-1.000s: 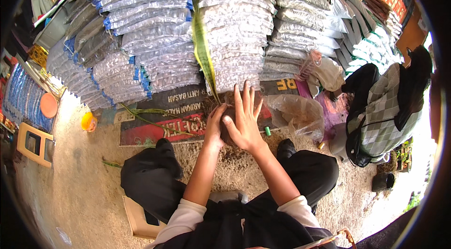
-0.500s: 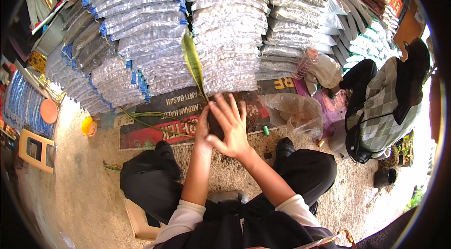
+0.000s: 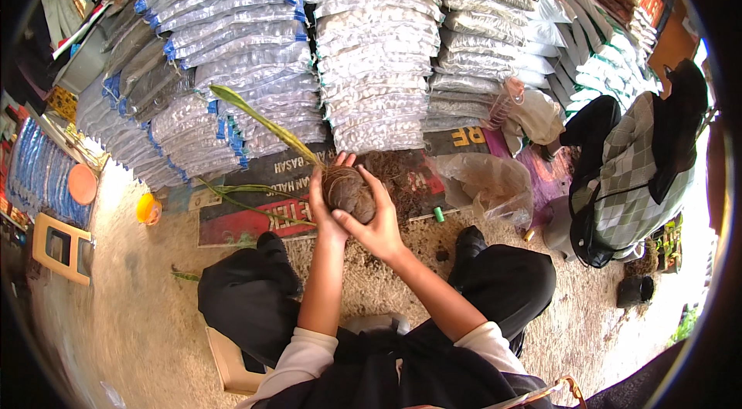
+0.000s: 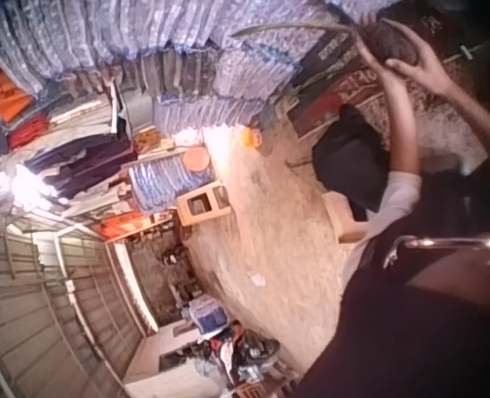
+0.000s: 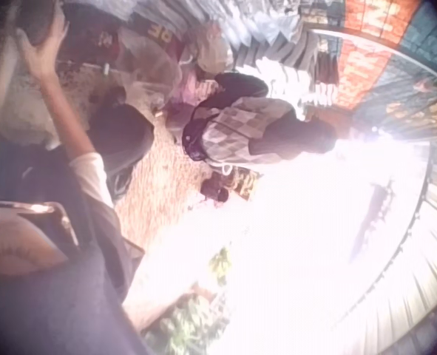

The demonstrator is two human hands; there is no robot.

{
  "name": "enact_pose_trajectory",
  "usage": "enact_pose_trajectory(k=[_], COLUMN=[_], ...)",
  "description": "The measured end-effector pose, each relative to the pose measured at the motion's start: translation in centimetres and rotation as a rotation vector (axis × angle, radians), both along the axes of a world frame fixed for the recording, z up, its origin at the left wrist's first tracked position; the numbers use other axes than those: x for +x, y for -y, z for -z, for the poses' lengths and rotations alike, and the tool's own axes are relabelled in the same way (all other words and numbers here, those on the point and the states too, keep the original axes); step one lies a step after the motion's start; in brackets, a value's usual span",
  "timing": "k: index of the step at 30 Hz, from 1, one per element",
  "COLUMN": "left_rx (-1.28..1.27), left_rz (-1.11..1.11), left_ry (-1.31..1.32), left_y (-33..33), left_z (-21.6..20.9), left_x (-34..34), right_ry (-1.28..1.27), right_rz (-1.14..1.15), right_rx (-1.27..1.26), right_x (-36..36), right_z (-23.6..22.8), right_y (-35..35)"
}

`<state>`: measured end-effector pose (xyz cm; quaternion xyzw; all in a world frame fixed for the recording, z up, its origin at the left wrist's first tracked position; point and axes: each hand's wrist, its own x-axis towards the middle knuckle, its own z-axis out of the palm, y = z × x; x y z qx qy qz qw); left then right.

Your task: The person sits on the floor and packs soil around the base of a small plant, repeatedly adding and pressing soil to form a compact root ball. The person handles the plant and soil by hand, occasionally adjusting the plant's position.

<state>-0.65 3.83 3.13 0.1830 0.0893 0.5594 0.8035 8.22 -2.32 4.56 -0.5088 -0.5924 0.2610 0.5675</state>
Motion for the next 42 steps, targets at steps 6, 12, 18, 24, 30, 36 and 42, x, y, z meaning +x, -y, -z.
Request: enact_pose_trajectory(k=[6, 12, 18, 24, 30, 36, 42], left_rx=[-0.126, -0.143, -0.147, -0.214, -0.012, -0.07, 0.022], left_rz=[0.015, 0.001, 0.008, 0.035, -0.057, -0.005, -0.356], left_ry=[0.073, 0.025, -0.075, -0.045, -0.248, -0.169, -0.373], left_y=[-0.1, -0.7, 1.3, 0.6, 1.0, 1.7, 1.4], left_z=[1.1, 2.1, 1.0, 0.6, 1.7, -1.4, 1.0], left_x=[-0.7, -0.4, 0.9, 0.2, 1.0, 0.6, 1.5], right_ry=[0.274, 0.613, 0.718, 0.55, 0.399, -0.021, -0.551], right_rz=[0.244, 0.381, 0.287, 0.385, 0.07, 0.033, -0.059], right_rx=[0.266, 0.302, -0.003, 0.214, -0.002, 0.175, 0.021], right_x=[2.7, 2.0, 1.5, 3.7, 1.2, 2.1, 0.3], right_z=[-5.3, -8.7, -4.0, -9.0, -2.3, -0.9, -1.3], right_y=[1.6, 3.6, 0.3, 3.0, 0.4, -0.7, 0.4])
